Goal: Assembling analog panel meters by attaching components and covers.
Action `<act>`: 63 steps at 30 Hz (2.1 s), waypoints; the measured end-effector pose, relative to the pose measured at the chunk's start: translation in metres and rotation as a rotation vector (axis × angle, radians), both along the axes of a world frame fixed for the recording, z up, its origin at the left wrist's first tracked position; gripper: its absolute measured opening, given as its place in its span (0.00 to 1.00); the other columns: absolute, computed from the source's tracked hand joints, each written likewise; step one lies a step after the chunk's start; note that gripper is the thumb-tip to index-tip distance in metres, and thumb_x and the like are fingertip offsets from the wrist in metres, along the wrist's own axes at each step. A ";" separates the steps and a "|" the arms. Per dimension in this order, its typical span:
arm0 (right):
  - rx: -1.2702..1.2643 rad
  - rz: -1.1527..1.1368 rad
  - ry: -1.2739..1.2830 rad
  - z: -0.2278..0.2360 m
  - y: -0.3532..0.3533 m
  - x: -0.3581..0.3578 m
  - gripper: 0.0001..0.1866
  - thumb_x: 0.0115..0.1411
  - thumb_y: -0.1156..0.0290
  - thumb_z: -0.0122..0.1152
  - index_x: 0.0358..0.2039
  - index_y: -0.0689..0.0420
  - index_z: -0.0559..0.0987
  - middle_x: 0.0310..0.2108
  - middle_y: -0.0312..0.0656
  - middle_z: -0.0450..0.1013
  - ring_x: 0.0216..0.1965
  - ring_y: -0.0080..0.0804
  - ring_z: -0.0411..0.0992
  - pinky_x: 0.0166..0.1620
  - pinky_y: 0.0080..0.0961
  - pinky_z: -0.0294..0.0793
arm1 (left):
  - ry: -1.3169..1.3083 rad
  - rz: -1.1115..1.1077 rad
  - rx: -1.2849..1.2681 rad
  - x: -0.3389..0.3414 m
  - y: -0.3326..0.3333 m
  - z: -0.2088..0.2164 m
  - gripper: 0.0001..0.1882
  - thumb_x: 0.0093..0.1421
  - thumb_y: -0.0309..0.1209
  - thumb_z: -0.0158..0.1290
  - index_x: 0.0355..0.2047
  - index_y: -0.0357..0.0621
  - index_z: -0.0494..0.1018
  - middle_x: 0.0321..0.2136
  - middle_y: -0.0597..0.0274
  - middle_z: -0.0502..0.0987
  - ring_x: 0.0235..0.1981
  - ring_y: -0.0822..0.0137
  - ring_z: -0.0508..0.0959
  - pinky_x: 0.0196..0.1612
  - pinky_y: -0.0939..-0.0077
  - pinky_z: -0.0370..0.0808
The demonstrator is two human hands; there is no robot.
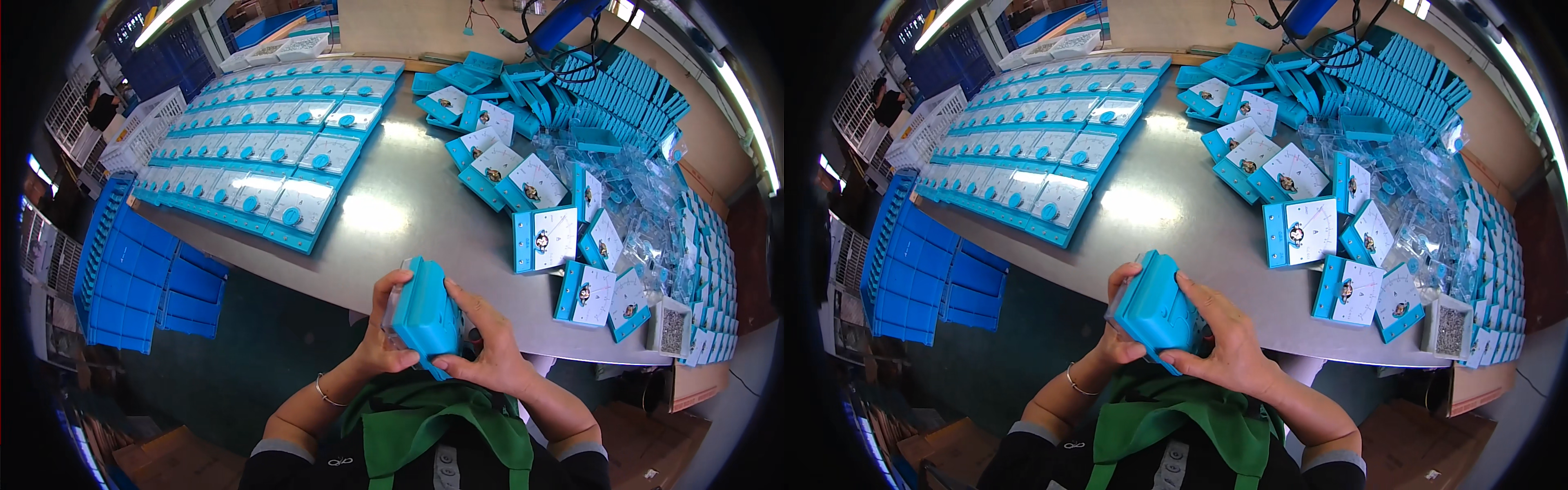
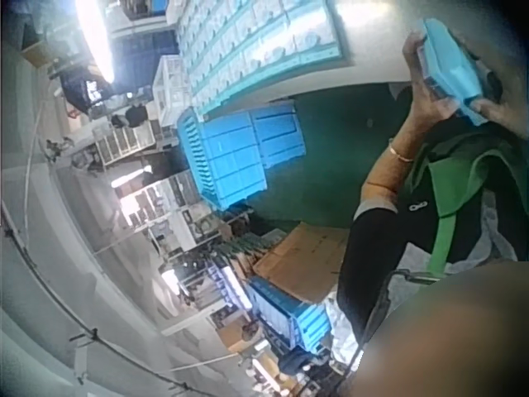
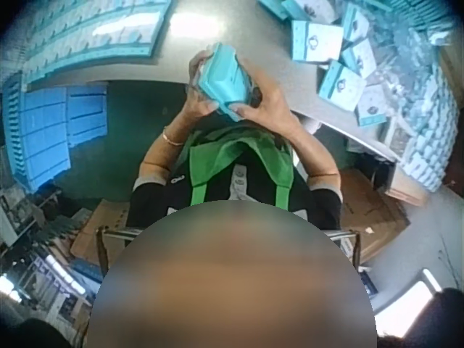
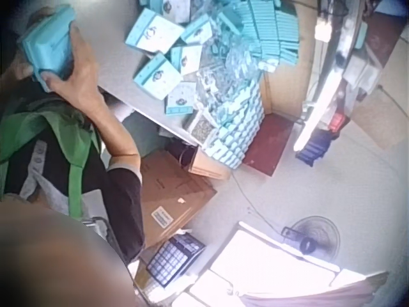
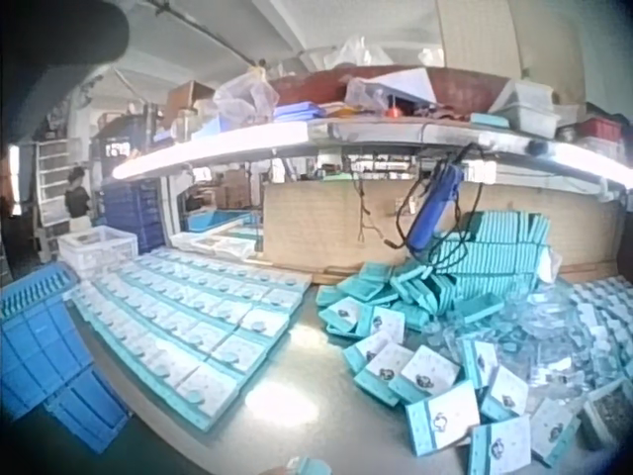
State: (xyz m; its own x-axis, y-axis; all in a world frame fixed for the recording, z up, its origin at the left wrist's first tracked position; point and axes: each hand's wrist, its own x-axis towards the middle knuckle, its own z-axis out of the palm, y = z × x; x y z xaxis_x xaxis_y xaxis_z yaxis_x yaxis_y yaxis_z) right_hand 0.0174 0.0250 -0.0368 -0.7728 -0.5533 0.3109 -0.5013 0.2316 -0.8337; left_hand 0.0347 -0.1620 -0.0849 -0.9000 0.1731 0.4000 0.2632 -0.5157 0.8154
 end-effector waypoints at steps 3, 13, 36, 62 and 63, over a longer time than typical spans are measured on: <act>-0.008 -0.021 0.095 -0.006 -0.008 -0.005 0.47 0.45 0.51 0.67 0.59 0.63 0.59 0.52 0.57 0.64 0.52 0.51 0.66 0.54 0.36 0.63 | -0.015 0.017 -0.037 -0.002 -0.003 -0.002 0.50 0.41 0.37 0.61 0.60 0.54 0.43 0.54 0.55 0.54 0.55 0.59 0.59 0.56 0.63 0.61; -0.181 0.081 -0.239 0.009 -0.019 -0.025 0.42 0.48 0.60 0.67 0.58 0.66 0.59 0.46 0.56 0.70 0.45 0.33 0.71 0.44 0.27 0.70 | 0.360 0.417 -0.973 -0.013 -0.023 0.034 0.44 0.40 0.37 0.63 0.58 0.48 0.55 0.57 0.42 0.52 0.57 0.43 0.57 0.57 0.55 0.59; 0.942 -0.383 0.656 0.014 -0.136 -0.388 0.23 0.48 0.53 0.63 0.38 0.57 0.76 0.41 0.51 0.69 0.48 0.51 0.66 0.42 0.39 0.74 | 0.648 0.440 -1.551 -0.095 -0.073 0.014 0.37 0.45 0.56 0.57 0.55 0.56 0.65 0.56 0.58 0.63 0.57 0.57 0.63 0.58 0.61 0.54; 1.159 -0.095 0.353 0.014 -0.030 -0.344 0.10 0.44 0.70 0.58 0.28 0.60 0.79 0.31 0.51 0.76 0.33 0.48 0.76 0.35 0.39 0.76 | 0.531 0.356 -1.688 -0.175 -0.071 0.037 0.41 0.43 0.41 0.62 0.57 0.46 0.58 0.59 0.47 0.56 0.60 0.44 0.55 0.60 0.49 0.54; 1.160 -0.093 0.362 0.011 -0.032 -0.342 0.10 0.44 0.70 0.58 0.28 0.60 0.79 0.31 0.51 0.76 0.33 0.48 0.76 0.35 0.39 0.76 | 0.530 0.366 -1.686 -0.192 -0.069 0.034 0.41 0.43 0.41 0.62 0.57 0.46 0.58 0.59 0.47 0.56 0.60 0.44 0.55 0.60 0.49 0.54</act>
